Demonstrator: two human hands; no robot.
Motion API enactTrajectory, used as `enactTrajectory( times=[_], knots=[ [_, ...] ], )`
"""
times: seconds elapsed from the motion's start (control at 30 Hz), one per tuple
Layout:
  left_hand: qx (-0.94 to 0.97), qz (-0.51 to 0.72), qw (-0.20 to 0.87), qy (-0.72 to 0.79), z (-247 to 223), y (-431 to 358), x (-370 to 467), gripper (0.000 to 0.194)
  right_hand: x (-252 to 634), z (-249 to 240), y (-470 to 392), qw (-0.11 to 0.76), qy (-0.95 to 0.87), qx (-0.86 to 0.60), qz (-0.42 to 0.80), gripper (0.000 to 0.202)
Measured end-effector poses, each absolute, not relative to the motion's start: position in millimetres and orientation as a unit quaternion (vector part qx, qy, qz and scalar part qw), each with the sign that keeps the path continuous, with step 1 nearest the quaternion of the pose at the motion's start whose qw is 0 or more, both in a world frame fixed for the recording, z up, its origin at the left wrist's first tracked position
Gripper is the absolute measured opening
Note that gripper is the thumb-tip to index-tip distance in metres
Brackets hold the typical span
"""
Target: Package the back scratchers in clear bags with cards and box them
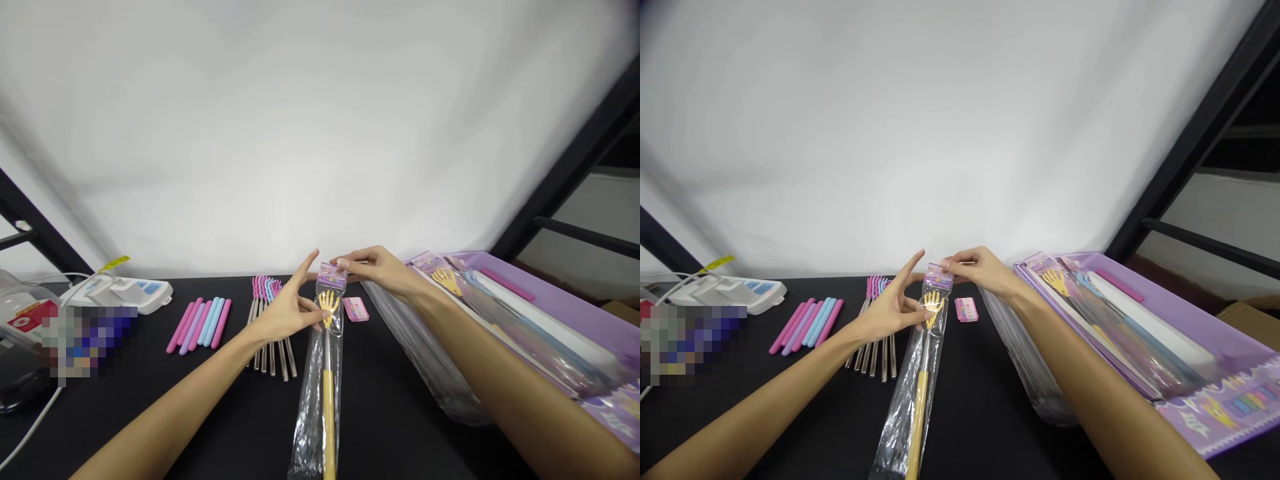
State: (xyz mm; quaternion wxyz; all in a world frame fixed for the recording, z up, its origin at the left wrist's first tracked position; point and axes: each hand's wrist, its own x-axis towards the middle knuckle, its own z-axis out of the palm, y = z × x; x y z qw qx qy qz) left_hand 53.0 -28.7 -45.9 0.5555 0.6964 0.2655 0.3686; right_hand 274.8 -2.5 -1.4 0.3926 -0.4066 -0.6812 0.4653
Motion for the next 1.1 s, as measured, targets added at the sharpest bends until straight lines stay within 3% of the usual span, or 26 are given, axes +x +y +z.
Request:
enactTrajectory(
  times=[0.17, 0.37, 0.6, 0.9, 1.1],
  knots=[
    [0.695, 0.379, 0.536, 0.293, -45.9, -29.6, 54.1, 0.101, 270.2, -5.6, -2.4, 0.443, -0.688, -0.424, 0.388, 0.034],
    [0.685, 0.400, 0.533, 0.295, -46.5, -31.3, 57.6, 0.098, 269.9, -7.0, -2.0, 0.439, -0.689, -0.440, 0.373, 0.044],
    [0.623, 0.541, 0.418, 0.380, -34.3, -15.6, 65.4, 0.090, 267.7, -1.3, -22.0, 0.256, -0.627, -0.464, 0.571, 0.044],
    [0.590, 0.595, 0.373, 0.399, -8.7, 1.9, 130.4, 0.060, 291.8, -3.3, -39.6, 0.416, -0.580, -0.438, 0.546, 0.036],
    [0.623, 0.517, 0.492, 0.320, -8.5, 2.7, 186.4, 0.062, 379.9, 19.9, -45.9, 0.379, -0.620, -0.582, 0.365, 0.032]
  ],
)
